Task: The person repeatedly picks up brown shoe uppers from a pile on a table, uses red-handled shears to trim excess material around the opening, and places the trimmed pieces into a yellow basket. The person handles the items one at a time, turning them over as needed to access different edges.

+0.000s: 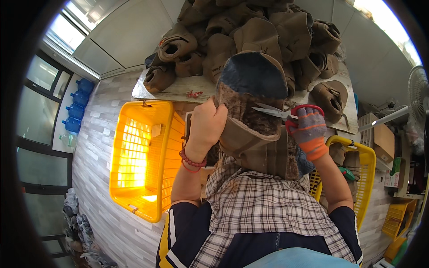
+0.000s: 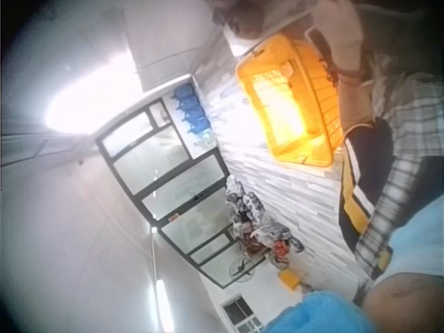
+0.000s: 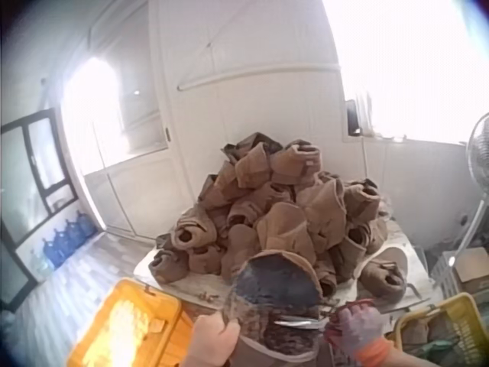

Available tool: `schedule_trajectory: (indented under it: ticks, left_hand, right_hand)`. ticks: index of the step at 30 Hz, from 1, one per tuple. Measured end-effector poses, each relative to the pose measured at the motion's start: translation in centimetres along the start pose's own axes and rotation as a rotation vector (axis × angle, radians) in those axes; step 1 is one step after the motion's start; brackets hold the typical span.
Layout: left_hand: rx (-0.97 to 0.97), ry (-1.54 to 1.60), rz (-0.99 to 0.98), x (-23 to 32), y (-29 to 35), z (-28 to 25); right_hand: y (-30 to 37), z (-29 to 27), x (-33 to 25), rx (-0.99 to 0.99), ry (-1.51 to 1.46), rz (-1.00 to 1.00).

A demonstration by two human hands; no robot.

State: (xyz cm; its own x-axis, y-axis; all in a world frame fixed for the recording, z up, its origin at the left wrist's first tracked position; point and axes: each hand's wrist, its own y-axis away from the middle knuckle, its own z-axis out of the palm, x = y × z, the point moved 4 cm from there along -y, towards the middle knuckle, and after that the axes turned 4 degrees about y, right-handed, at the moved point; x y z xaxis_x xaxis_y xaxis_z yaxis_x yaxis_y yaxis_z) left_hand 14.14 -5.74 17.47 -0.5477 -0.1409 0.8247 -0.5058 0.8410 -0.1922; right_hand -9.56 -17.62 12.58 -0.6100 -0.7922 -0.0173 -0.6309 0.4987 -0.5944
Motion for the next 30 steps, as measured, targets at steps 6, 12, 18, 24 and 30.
schedule_trajectory:
  ticks: [6, 12, 18, 24, 30]
  left_hand:
    - [-0.015, 0.052, -0.022, 0.3, 0.0, 0.0]
    - [-0.020, -0.066, -0.025, -0.9, -0.2, -0.2]
    - [0.005, -0.104, -0.020, -0.9, 0.0, -0.7]
    - [-0.004, -0.051, -0.010, 0.4, 0.1, -0.6]
    - [-0.030, -0.030, -0.020, 0.7, 0.2, -0.2]
  right_hand:
    - [1.5, 1.3, 1.3, -0.036, -0.379, 0.308]
    - [4.0, 4.1, 3.5, 0.014, -1.133, 0.730]
    - [2.0, -0.2, 1.8, -0.142, -0.108, 0.104]
    - [1.0, -0.6, 1.6, -0.076, -0.021, 0.064]
    - [0.0, -0.9, 1.2, -0.034, -0.012, 0.049]
